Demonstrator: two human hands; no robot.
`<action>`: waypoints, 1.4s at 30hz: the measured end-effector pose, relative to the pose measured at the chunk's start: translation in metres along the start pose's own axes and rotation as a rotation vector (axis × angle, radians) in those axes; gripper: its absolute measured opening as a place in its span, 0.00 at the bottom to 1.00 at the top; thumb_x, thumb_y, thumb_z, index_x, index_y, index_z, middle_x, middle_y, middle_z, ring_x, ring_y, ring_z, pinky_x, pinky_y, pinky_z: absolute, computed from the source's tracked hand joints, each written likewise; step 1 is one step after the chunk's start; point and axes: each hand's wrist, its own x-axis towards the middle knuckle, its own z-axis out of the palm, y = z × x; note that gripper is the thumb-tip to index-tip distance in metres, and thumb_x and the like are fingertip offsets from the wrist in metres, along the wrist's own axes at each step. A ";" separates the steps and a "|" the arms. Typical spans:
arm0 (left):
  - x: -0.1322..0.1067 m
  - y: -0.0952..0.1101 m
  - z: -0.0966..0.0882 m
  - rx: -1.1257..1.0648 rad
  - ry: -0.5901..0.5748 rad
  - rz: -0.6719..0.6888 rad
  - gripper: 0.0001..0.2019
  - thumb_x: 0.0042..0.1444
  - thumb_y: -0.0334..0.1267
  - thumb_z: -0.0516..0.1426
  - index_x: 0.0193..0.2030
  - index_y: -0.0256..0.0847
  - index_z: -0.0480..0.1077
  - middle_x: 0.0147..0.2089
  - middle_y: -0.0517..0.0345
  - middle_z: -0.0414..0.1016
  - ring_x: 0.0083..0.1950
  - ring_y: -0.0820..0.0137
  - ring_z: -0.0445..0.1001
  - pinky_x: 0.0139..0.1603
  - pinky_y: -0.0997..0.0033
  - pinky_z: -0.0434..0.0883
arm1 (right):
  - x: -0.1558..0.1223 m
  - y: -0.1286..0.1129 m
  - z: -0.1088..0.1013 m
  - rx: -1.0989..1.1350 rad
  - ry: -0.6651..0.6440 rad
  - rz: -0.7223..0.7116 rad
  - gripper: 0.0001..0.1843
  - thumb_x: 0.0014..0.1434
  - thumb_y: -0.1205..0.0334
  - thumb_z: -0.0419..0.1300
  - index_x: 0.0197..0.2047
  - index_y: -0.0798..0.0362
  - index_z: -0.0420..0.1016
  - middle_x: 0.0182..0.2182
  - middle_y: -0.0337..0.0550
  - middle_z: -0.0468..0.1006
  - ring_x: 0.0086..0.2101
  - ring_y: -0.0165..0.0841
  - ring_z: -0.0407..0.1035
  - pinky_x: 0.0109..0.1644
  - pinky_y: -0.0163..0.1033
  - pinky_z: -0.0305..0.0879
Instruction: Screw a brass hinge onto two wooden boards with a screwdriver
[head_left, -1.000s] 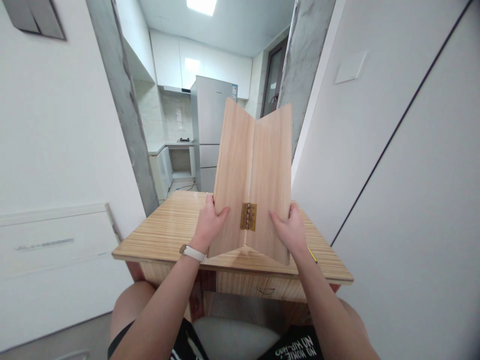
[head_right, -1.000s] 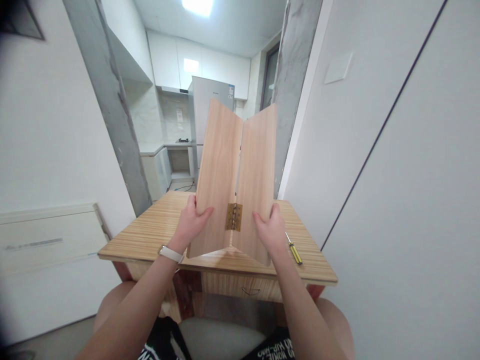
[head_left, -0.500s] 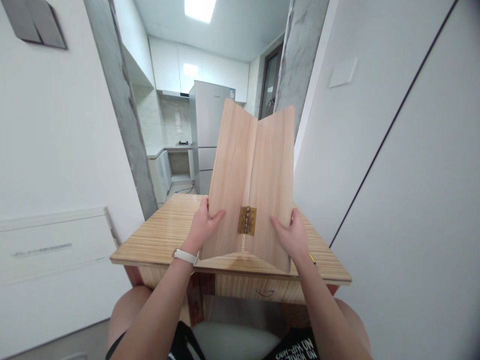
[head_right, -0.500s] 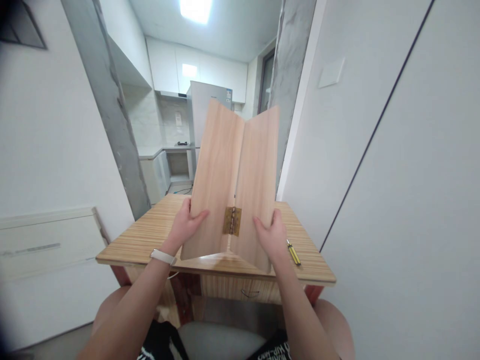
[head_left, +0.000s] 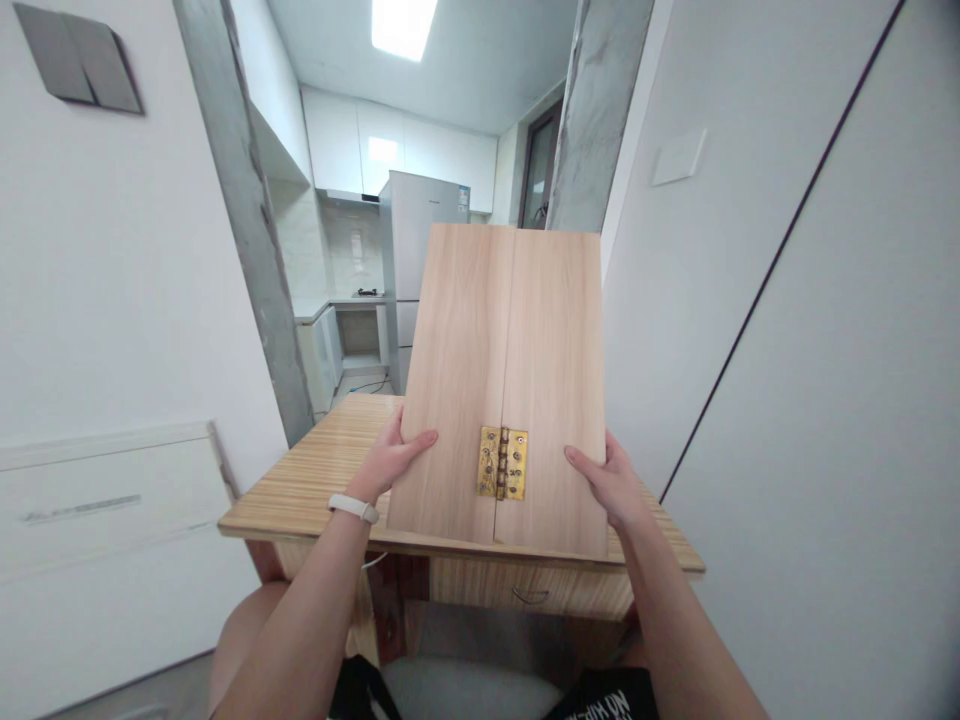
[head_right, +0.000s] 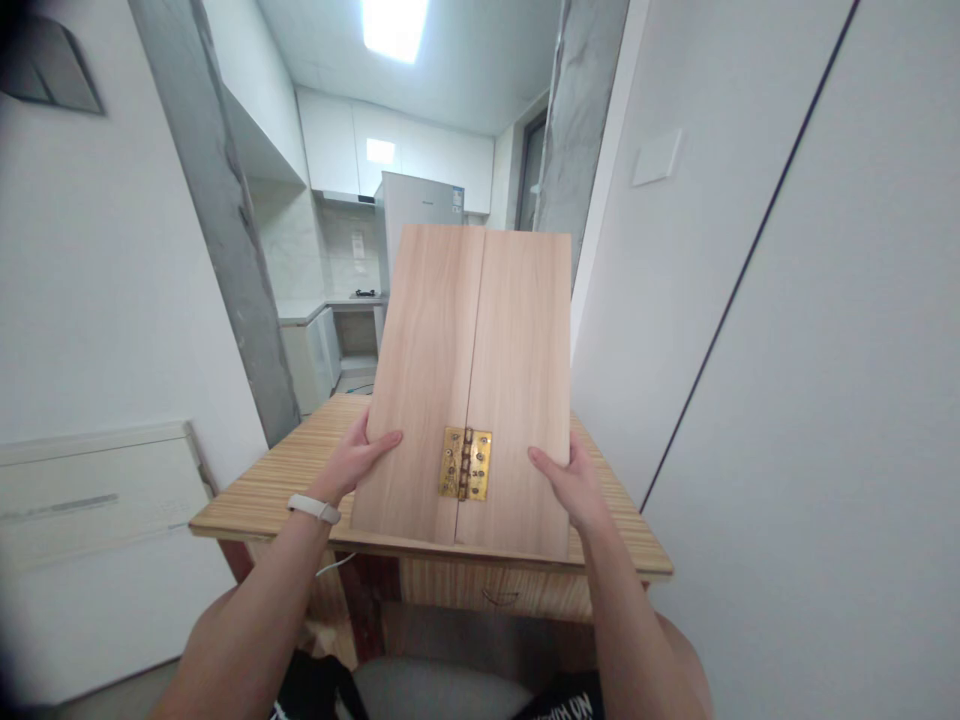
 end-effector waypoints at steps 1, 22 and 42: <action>0.000 0.000 0.000 -0.015 -0.005 0.002 0.39 0.58 0.51 0.70 0.71 0.43 0.61 0.70 0.42 0.74 0.67 0.50 0.77 0.67 0.44 0.76 | 0.000 0.001 0.000 0.018 -0.003 0.001 0.43 0.50 0.43 0.80 0.64 0.48 0.72 0.57 0.53 0.83 0.54 0.52 0.80 0.57 0.58 0.80; -0.013 0.013 0.081 0.694 0.366 0.196 0.12 0.69 0.46 0.59 0.51 0.47 0.61 0.41 0.54 0.76 0.39 0.58 0.79 0.35 0.65 0.66 | -0.027 -0.015 0.094 -0.744 0.390 -0.154 0.21 0.66 0.42 0.59 0.51 0.50 0.69 0.30 0.44 0.77 0.30 0.46 0.72 0.35 0.44 0.62; 0.016 -0.001 -0.002 0.198 0.053 0.084 0.33 0.59 0.52 0.69 0.65 0.42 0.65 0.66 0.42 0.76 0.64 0.52 0.78 0.65 0.48 0.76 | 0.014 0.012 0.011 -0.096 0.052 -0.076 0.39 0.53 0.44 0.77 0.62 0.49 0.72 0.58 0.54 0.82 0.55 0.50 0.79 0.59 0.57 0.78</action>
